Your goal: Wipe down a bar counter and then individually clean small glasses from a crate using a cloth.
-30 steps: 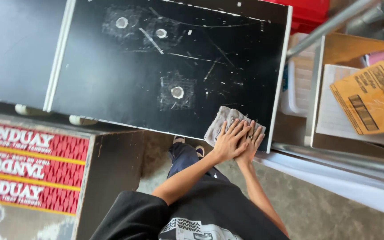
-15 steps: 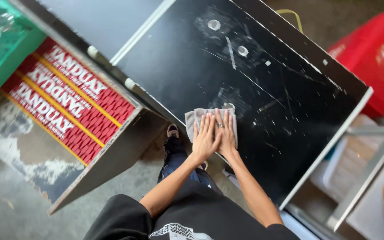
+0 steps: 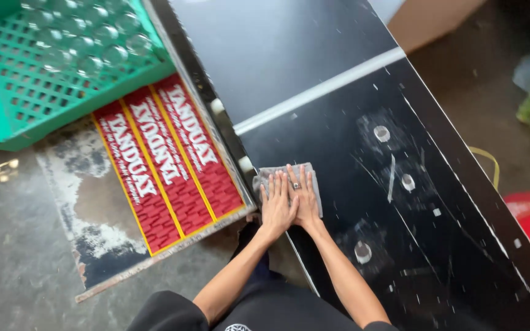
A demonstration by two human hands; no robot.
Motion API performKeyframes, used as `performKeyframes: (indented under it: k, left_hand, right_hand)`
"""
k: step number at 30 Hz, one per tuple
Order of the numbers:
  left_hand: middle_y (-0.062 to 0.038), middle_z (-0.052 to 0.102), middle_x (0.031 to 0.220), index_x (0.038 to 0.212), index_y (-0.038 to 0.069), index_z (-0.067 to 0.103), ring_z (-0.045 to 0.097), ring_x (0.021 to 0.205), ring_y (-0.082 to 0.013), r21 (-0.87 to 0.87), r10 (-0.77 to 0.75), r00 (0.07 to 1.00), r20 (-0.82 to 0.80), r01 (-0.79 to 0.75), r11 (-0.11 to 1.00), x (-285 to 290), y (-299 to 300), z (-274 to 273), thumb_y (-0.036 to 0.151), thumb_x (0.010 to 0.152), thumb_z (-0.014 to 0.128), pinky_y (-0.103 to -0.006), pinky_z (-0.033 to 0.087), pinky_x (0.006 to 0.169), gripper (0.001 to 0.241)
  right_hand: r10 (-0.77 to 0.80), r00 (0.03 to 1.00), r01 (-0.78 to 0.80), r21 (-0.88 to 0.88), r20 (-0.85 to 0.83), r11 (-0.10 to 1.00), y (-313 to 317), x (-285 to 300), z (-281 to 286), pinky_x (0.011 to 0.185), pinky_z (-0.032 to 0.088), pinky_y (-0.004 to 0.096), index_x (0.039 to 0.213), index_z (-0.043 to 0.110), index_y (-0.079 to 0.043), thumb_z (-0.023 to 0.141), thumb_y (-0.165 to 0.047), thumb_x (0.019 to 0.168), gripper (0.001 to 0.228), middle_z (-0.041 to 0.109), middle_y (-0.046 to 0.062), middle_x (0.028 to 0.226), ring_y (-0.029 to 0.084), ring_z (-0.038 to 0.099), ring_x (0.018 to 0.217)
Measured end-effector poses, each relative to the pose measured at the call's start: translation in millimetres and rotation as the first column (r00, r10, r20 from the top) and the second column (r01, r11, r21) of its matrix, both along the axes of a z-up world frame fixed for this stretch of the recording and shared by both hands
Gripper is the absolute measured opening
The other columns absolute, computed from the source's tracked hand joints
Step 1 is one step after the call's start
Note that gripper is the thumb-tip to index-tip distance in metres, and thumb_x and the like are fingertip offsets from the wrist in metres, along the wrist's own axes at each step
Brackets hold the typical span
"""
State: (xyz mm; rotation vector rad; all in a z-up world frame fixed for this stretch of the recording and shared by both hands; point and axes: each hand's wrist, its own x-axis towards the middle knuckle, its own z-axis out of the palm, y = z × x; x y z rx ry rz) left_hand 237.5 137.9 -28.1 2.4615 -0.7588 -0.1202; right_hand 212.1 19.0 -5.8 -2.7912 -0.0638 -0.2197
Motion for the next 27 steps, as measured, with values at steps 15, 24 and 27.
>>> performKeyframes:
  k: [15,24,27]
  left_hand:
    - [-0.031,0.016,0.166,0.159,-0.008,0.02,0.005,0.156,-0.0489,0.032,0.177,0.984,0.029,-0.178,0.984,191.9,-37.4,-5.4,0.038,0.099,0.042,-0.0638,-0.001,0.121,0.078]
    - [-0.025,0.019,0.168,0.164,0.001,0.019,0.012,0.157,-0.043,-0.11,0.151,0.988,0.006,-0.15,0.983,316.5,-29.2,-6.6,0.043,0.1,0.042,-0.062,0.001,0.123,0.08]
    - [-0.024,0.019,0.169,0.164,0.003,0.018,0.012,0.158,-0.0421,-0.1,0.19,0.975,0.112,-0.179,0.979,356.0,-35.2,-22.5,0.046,0.102,0.041,-0.0616,0.002,0.125,0.079]
  right_hand:
    - [0.087,0.995,-0.08,-0.143,0.046,0.986,-16.2,204.4,-25.8,0.125,0.009,0.057,0.162,0.027,-0.008,0.047,-0.028,0.097,0.071,0.013,0.011,0.171,0.041,0.009,0.157]
    - [0.066,0.996,-0.056,-0.139,0.067,0.989,-16.3,331.0,-34.8,0.127,0.015,0.054,0.163,0.031,-0.01,0.05,-0.03,0.098,0.07,0.023,0.011,0.171,0.041,0.018,0.157]
    - [0.085,0.995,-0.076,-0.138,0.061,0.987,-21.5,364.7,-36.6,0.126,0.014,0.055,0.162,0.029,-0.006,0.052,-0.031,0.096,0.075,0.021,0.015,0.17,0.045,0.017,0.155]
